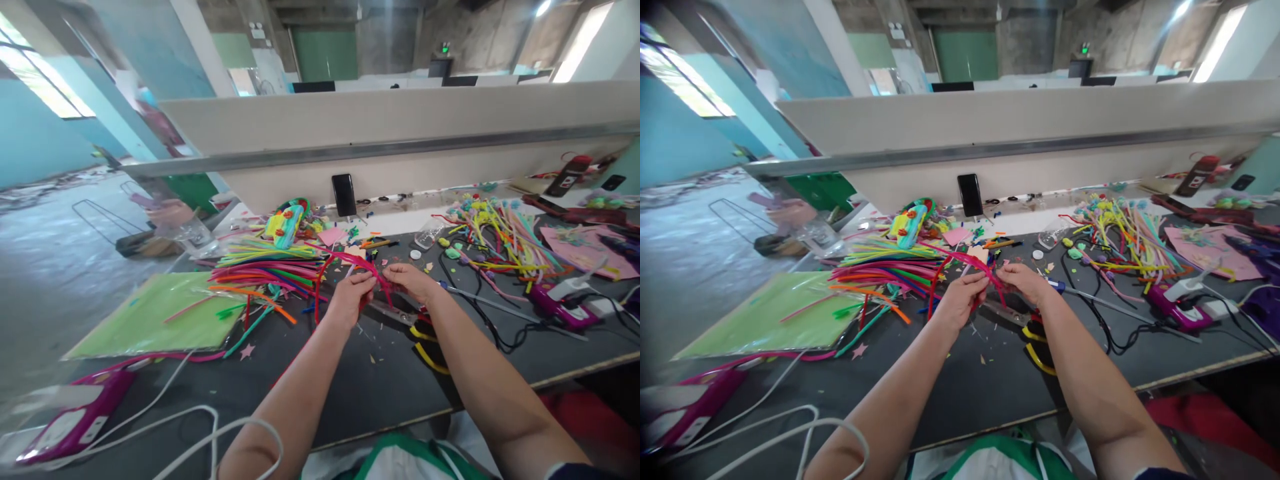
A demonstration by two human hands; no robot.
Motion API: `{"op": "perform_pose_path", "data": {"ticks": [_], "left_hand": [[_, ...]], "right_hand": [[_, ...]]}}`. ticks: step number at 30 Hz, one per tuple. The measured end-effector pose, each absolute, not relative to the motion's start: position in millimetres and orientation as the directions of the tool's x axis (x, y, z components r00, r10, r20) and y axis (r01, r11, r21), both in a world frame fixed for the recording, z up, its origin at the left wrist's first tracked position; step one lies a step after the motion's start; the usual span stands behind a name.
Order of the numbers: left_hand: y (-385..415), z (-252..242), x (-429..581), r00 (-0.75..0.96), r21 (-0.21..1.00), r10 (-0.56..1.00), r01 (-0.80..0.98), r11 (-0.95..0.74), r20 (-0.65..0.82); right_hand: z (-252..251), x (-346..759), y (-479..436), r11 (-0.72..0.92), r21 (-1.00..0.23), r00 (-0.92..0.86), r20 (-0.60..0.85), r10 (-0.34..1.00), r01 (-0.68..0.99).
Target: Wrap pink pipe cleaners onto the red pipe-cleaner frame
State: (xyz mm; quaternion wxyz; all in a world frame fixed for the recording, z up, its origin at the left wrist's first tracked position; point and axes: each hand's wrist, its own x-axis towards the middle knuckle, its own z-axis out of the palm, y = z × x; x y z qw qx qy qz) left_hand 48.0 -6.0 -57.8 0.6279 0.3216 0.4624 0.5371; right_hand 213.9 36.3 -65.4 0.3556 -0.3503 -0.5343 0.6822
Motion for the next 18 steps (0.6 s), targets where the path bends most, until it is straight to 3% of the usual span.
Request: {"op": "perform_pose_path", "data": {"ticks": [5,13,18], "left_hand": [[-5,-57,41,0.002,0.892,0.976,-0.405,0.201,-0.219],[-3,-65,42,-0.005,0.912,0.979,-0.364,0.19,-0.206],[-3,-66,41,-0.057,0.926,0.972,-0.321,0.198,-0.227]], "right_hand": [[-64,216,35,-0.056,-0.998,-0.613,-0.029,0.789,-0.025],[-67,219,42,-0.011,-1.0,-0.505,-0.006,0.863,-0.007],[-70,218,46,0.172,-0.969,-0.448,0.077,0.891,0.175]]}}
